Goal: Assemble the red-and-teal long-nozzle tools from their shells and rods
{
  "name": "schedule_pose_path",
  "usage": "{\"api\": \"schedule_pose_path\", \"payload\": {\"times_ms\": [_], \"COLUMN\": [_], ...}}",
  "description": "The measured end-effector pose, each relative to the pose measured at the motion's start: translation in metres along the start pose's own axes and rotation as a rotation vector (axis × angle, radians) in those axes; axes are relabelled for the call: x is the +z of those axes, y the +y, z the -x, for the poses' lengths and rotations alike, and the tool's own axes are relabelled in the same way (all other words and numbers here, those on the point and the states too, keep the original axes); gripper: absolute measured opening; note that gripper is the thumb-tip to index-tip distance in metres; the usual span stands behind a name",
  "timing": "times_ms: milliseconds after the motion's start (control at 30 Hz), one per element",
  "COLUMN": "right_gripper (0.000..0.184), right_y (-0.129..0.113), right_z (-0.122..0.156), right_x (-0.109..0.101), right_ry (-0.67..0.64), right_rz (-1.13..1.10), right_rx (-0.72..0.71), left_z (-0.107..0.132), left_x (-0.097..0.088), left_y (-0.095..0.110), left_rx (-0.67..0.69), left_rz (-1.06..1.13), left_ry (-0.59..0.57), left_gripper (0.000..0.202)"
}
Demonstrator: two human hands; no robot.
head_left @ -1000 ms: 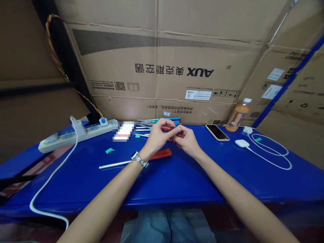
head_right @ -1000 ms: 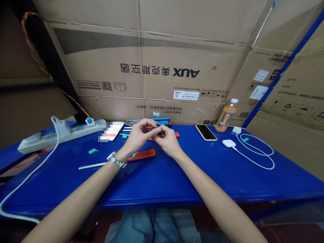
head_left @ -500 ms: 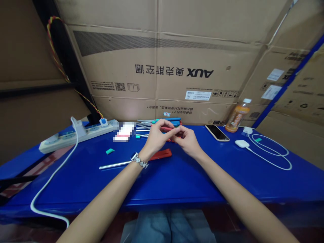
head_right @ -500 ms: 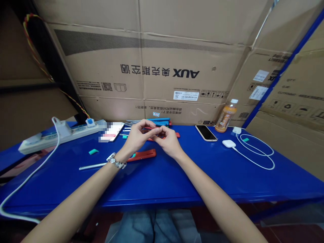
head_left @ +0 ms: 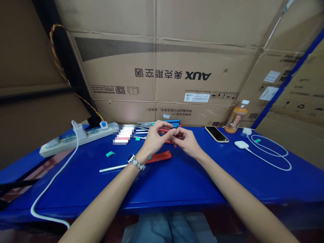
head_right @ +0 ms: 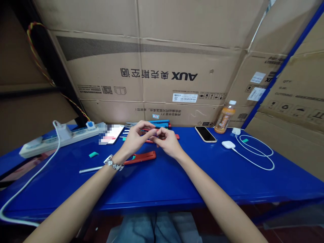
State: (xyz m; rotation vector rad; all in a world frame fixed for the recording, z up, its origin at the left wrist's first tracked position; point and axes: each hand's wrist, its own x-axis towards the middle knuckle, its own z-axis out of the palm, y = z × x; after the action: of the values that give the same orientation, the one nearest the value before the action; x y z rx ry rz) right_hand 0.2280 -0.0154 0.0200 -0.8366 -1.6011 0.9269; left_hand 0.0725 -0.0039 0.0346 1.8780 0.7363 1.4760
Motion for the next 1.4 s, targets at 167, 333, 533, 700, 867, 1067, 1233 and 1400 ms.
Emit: {"api": "schedule_pose_path", "payload": {"times_ms": [167,333,533,700,867,1067,1233,1400], "right_gripper": [0.041,0.038,0.045,0.046,0.042,0.034,0.036,0.037], "right_y": [0.001,-0.016,-0.005,0.004,-0.001,-0.01,-0.011,-0.008], "right_z": [0.0,0.005,0.0,-0.001,0.004,0.004,-0.003,-0.005], "right_x": [0.003,-0.006,-0.003,0.005,0.009,0.003,0.001,0.004], "right_ry": [0.044,-0.139,0.022,0.117,0.064,0.019,0.032,0.072], "right_rz": [-0.02,0.011,-0.046,-0.052,-0.008,0.005,-0.134,-0.214], "right_rx": [-0.011,0.004,0.0,-0.006,-0.048,-0.06,0.084,0.112], "left_z": [-0.002,-0.003,0.011,0.039,0.048,0.049,0.052,0.051], "left_x": [0.002,-0.002,-0.015,-0.03,-0.024,-0.023,-0.024,-0.024], "left_y": [-0.002,0.002,-0.005,-0.026,-0.034,-0.033,-0.036,-0.037], "left_rx": [0.014,0.024,-0.058,-0.19,-0.19,-0.211,-0.178,-0.186], "left_rz": [0.017,-0.036,-0.187,-0.483,-0.588,-0.562,-0.553,-0.559], "left_ry": [0.018,-0.09,-0.094,-0.441,-0.51,-0.475,-0.455,-0.454], "left_gripper": [0.025,0.022,0.026,0.031,0.034,0.033,0.034,0.034]}}
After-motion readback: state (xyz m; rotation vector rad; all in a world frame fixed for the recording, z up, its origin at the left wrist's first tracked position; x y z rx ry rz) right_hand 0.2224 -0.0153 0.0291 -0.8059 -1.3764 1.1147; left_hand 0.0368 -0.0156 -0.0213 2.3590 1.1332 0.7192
